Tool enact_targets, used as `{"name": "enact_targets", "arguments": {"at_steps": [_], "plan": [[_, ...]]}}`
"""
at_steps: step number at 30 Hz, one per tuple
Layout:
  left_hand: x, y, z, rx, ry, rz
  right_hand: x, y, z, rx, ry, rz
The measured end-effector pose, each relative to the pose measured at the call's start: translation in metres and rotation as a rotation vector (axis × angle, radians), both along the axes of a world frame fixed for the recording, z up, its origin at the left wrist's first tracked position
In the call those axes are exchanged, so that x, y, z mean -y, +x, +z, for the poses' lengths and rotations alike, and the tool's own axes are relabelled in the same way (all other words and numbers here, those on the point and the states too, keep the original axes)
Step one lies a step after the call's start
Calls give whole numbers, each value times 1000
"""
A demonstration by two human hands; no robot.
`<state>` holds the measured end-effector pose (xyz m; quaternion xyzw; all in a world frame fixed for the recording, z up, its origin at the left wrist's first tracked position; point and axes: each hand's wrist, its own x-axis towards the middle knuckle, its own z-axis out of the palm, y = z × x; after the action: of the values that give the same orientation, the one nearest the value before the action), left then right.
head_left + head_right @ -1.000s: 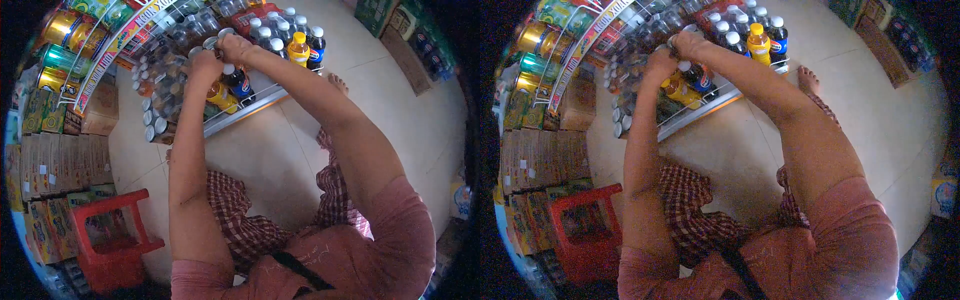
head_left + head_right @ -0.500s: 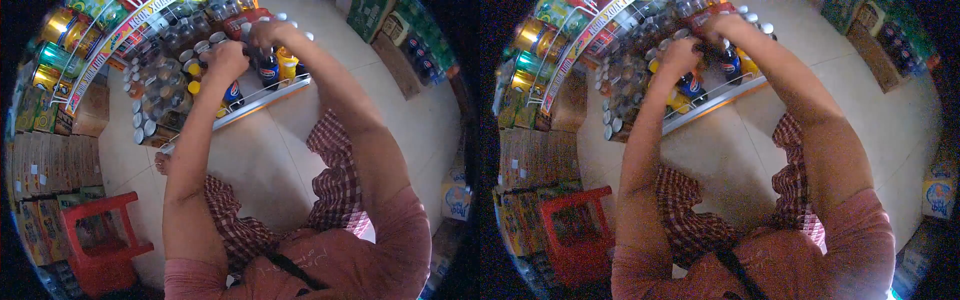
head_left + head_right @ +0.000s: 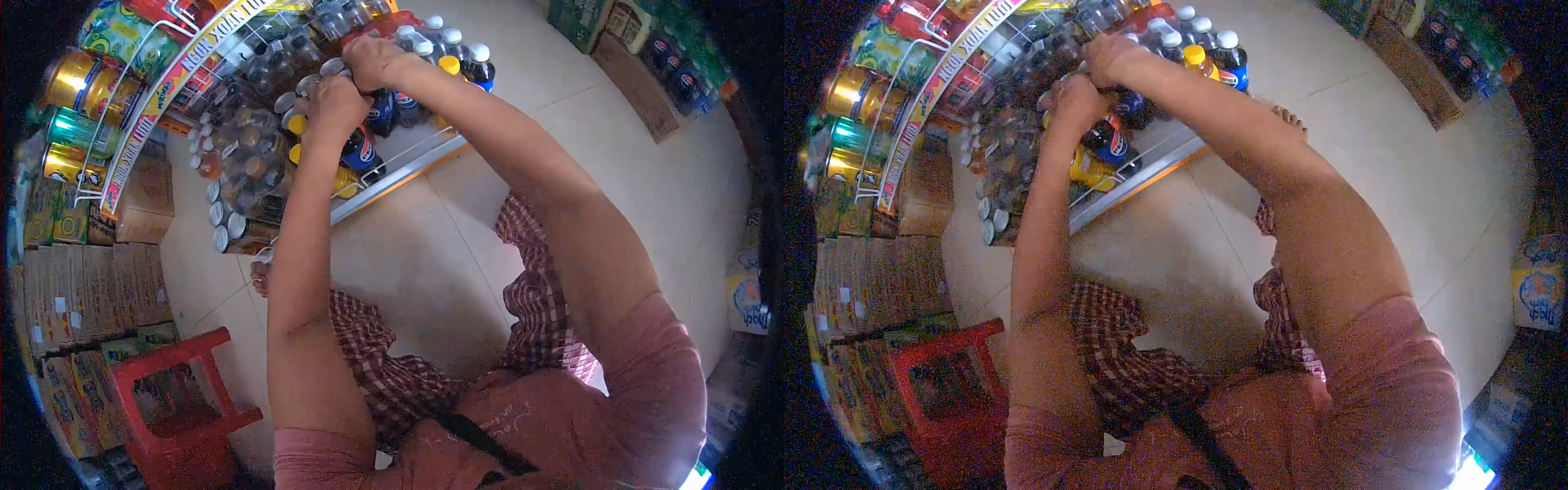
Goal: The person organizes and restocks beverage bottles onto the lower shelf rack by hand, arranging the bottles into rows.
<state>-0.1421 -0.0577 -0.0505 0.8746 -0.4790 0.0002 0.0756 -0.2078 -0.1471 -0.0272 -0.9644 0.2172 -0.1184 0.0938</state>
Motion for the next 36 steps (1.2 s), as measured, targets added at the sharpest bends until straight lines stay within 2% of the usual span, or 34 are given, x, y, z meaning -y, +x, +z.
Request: {"name": "enact_targets", "arguments": {"at_steps": [3,6,7,9,11,14,15,17,19,20,23,25,28,31,33,34,36], "plan": [[-1,19,-23,145,49,-65,9,21,-31,130,7,37],[-3,20,-25,67,12,-68,10,23,-43,136,32,83],[-4,19,-24,62,11,-64,11,25,-43,131,32,87],[-4,13,-16,120,64,-14,15,25,-37,-4,-139,169],[-11,-1,-9,158,12,-4,26,20,-30,-26,-45,205],[-12,-10,0,199,-63,3,39,-1,-10,36,-198,191],[-12,-10,0,201,-91,8,35,-19,8,9,-381,158],[-7,-8,-5,240,-157,-2,55,-36,8,-20,-565,124],[-2,-15,1,252,-241,-7,113,-35,-22,-319,-289,94],[-1,-19,2,254,-245,-12,120,-46,-34,-280,-76,59],[-1,-34,8,232,-166,-61,75,-67,-13,-282,302,-79],[2,-40,9,201,-120,-75,96,-46,-43,-356,122,11],[4,-38,7,139,-56,-95,57,-68,-3,-338,19,24],[3,-30,7,106,-73,-117,74,-49,-25,-261,-18,-14],[2,-15,-1,97,-138,-138,42,-73,8,-199,212,-70],[3,-6,-2,91,-146,-152,49,-71,1,-132,144,-20],[0,0,4,85,-149,-152,85,-40,-26,-341,-107,-188]]}}
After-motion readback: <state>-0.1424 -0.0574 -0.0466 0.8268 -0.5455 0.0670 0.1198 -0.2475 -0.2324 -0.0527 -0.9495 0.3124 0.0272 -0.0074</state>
